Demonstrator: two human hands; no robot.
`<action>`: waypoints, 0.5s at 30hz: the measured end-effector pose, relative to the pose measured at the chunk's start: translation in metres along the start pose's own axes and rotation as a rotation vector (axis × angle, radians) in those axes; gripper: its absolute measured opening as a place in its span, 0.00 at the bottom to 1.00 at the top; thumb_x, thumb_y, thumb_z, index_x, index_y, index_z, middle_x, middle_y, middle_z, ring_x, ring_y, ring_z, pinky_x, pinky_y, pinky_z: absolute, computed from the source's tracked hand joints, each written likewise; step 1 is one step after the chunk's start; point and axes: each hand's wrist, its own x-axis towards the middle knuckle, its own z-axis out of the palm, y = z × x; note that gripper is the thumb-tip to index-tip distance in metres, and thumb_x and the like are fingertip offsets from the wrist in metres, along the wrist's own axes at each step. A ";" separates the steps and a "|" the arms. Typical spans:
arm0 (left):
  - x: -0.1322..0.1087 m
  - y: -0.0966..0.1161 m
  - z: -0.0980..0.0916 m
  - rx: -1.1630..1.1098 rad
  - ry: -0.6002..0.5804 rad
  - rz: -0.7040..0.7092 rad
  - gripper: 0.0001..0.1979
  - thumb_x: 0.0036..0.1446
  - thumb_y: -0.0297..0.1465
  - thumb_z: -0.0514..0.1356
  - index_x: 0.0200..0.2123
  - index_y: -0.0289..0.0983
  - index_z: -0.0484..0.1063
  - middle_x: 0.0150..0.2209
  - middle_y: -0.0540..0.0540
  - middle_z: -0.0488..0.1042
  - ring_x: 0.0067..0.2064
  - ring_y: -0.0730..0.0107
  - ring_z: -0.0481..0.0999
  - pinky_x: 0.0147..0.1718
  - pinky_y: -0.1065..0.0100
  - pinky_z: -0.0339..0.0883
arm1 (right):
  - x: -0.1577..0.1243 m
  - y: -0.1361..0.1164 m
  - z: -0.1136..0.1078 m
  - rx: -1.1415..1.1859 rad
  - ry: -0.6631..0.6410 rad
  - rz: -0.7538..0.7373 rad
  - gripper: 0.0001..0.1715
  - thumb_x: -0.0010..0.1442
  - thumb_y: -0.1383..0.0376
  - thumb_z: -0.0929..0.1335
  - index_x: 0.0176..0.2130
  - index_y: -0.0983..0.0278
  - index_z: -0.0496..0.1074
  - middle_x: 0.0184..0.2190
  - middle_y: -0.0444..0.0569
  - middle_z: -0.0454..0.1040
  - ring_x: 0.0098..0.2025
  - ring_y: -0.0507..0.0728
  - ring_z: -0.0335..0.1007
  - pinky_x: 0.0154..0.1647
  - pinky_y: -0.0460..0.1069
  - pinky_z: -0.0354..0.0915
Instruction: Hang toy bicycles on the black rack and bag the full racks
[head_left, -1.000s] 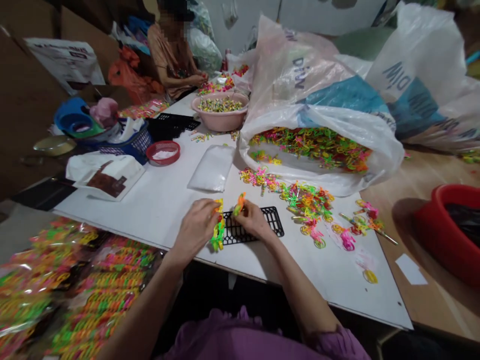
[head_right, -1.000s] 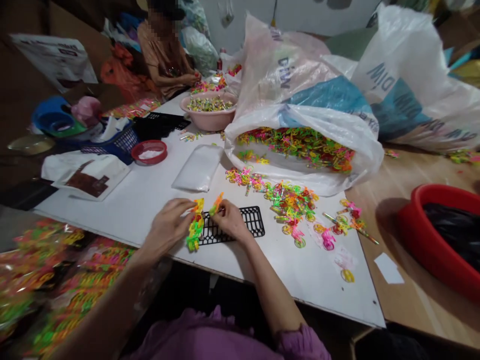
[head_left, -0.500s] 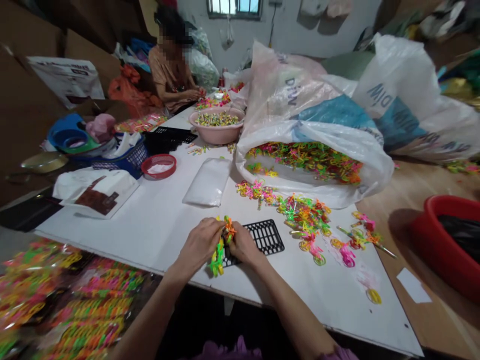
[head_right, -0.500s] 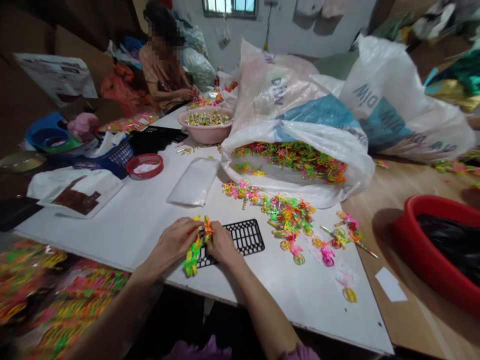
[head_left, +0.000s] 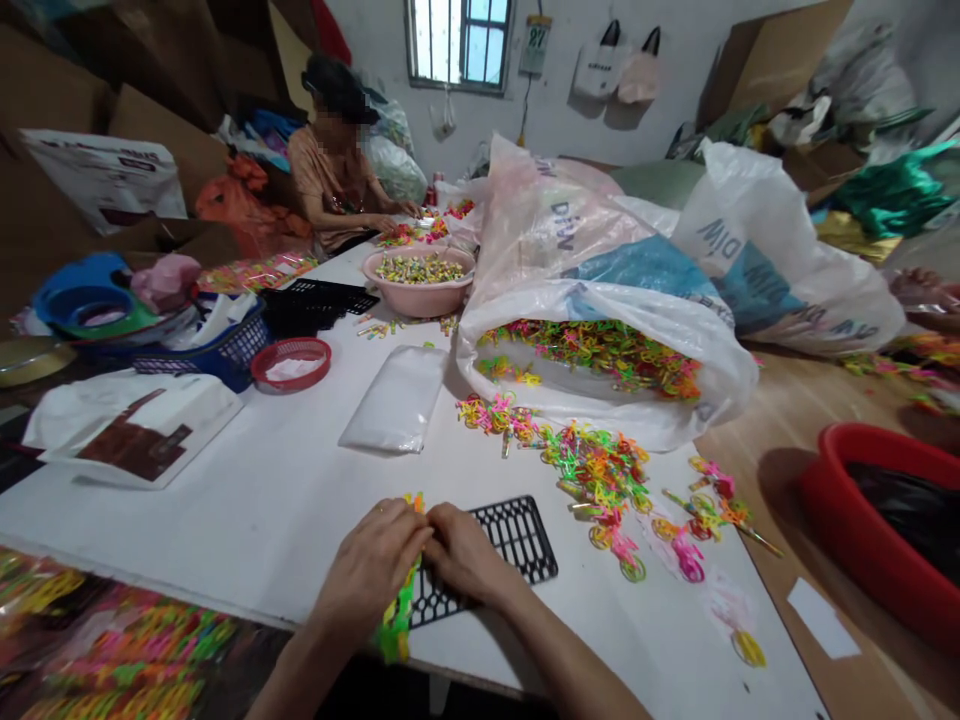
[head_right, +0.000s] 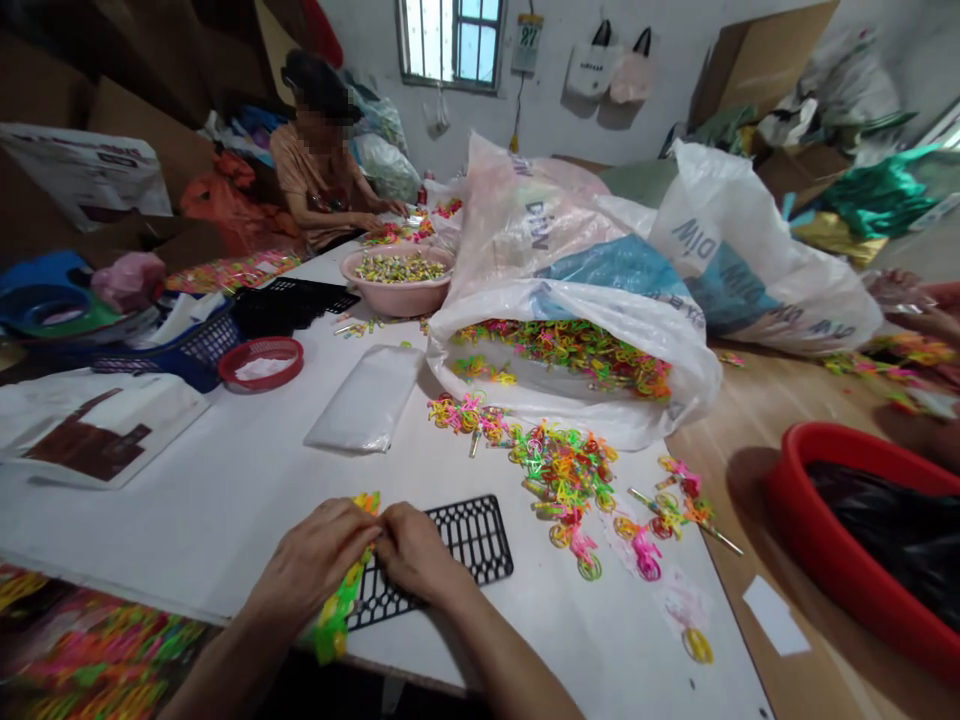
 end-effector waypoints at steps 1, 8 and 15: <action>-0.003 -0.001 0.000 -0.002 0.009 0.025 0.09 0.61 0.30 0.50 0.32 0.38 0.70 0.30 0.48 0.70 0.36 0.67 0.69 0.37 0.65 0.65 | 0.000 0.006 -0.013 0.034 -0.025 -0.011 0.09 0.57 0.67 0.63 0.40 0.64 0.68 0.33 0.47 0.72 0.34 0.53 0.68 0.34 0.45 0.61; 0.000 0.000 -0.004 0.009 0.047 0.085 0.10 0.61 0.31 0.51 0.31 0.38 0.70 0.29 0.48 0.71 0.35 0.69 0.70 0.37 0.67 0.65 | 0.052 0.062 -0.135 -0.492 0.387 0.473 0.14 0.59 0.67 0.61 0.43 0.67 0.70 0.42 0.57 0.69 0.40 0.58 0.69 0.37 0.48 0.61; -0.005 -0.007 -0.037 -0.212 0.406 -0.347 0.12 0.58 0.36 0.54 0.40 0.38 0.73 0.37 0.48 0.74 0.37 0.72 0.72 0.37 0.70 0.67 | 0.044 0.063 -0.126 -0.329 0.451 0.392 0.11 0.56 0.65 0.62 0.38 0.67 0.70 0.37 0.53 0.70 0.36 0.57 0.68 0.35 0.48 0.60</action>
